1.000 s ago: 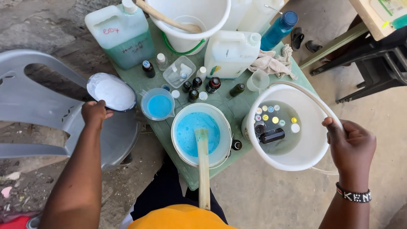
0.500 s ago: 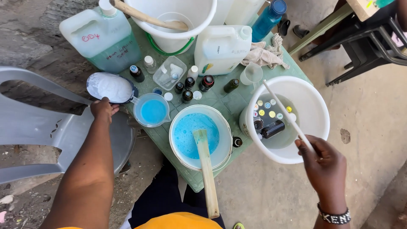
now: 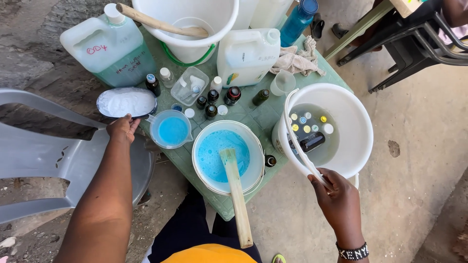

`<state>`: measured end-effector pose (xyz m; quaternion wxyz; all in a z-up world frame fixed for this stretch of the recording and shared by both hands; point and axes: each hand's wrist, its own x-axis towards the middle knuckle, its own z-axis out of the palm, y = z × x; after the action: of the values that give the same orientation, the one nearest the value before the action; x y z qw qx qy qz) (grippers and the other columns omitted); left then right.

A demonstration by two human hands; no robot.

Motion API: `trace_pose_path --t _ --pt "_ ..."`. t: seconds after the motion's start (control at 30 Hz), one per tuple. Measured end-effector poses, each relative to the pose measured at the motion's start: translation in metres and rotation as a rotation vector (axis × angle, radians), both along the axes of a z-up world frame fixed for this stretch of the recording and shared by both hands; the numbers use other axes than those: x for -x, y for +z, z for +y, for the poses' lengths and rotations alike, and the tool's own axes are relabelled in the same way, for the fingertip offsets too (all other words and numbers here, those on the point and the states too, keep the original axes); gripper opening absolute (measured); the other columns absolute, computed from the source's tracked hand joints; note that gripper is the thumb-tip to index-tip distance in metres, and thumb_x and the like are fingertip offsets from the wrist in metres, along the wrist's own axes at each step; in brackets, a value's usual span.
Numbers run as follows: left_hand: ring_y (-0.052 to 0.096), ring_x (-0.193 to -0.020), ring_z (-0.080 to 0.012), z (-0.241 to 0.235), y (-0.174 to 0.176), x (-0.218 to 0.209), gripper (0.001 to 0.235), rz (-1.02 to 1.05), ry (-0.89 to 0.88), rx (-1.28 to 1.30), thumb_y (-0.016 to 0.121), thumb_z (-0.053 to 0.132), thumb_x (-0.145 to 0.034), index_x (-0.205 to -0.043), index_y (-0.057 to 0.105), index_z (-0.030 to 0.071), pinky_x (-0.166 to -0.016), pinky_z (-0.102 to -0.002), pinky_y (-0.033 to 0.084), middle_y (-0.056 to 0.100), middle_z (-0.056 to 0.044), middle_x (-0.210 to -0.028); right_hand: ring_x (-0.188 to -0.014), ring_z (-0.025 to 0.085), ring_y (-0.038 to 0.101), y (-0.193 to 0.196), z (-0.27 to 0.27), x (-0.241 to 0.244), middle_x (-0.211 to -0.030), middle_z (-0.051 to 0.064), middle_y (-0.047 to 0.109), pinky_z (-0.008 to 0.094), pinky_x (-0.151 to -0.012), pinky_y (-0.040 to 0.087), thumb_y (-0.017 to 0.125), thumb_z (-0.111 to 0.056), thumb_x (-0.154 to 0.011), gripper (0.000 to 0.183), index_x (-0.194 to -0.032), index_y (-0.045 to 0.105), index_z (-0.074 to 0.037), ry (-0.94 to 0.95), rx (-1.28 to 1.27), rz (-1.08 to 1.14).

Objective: The person stirs a blue liquid in a white bucket using a wooden stick. They pour some of the mixture into a measuring cup, then open a small dark bottle and add its contents to the bucket. The person continues stirring the mixture and later handles a bucket containing several small bottles.

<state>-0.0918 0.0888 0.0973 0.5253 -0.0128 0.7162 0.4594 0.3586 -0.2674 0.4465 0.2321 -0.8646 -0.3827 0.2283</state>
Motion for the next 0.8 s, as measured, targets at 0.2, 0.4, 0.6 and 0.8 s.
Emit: trace_pose_path --t 0.2,0.4,0.6,0.8 --pt "0.074 -0.112 -0.0348 -0.011 0.014 0.011 0.053 0.071 -0.472 0.119 0.063 0.033 -0.105 -0.132 0.055 -0.011 -0.095 -0.044 0.065 0.066 -0.028 -0.131 -0.094 0.017 0.077 -0.007 -0.002 0.002 -0.099 0.004 0.081 0.031 -0.076 0.061 0.076 -0.021 -0.088 0.028 -0.112 0.077 -0.006 -0.027 0.000 0.005" --pt "0.071 -0.111 -0.0406 -0.007 0.038 0.022 0.082 0.149 -0.581 0.211 0.067 0.060 -0.098 -0.151 0.043 0.001 -0.087 -0.045 0.066 0.056 -0.040 -0.135 -0.094 0.019 0.076 -0.009 -0.001 0.003 -0.103 0.004 0.080 0.033 -0.078 0.063 0.076 -0.021 -0.088 0.031 -0.115 0.076 -0.007 -0.009 0.000 -0.043" --pt "0.026 -0.153 -0.0496 0.025 0.142 -0.001 0.127 1.477 -0.611 -0.518 0.119 0.051 -0.095 -0.160 0.021 0.003 -0.123 -0.061 0.032 0.022 -0.029 -0.164 -0.088 0.019 0.074 -0.015 -0.001 0.003 -0.097 0.003 0.079 0.033 -0.074 0.060 0.076 -0.023 -0.088 0.029 -0.114 0.076 -0.010 0.005 0.047 -0.124" --pt "-0.002 -0.160 -0.0401 0.081 0.224 -0.052 0.134 1.566 -1.267 -0.221 0.098 0.034 -0.085 -0.163 -0.007 0.004 -0.129 -0.063 0.002 0.001 -0.017 -0.177 -0.080 0.019 0.071 -0.018 -0.001 0.012 -0.094 0.002 0.078 0.033 -0.072 0.058 0.075 -0.021 -0.089 0.024 -0.111 0.077 -0.011 0.007 0.050 -0.158"
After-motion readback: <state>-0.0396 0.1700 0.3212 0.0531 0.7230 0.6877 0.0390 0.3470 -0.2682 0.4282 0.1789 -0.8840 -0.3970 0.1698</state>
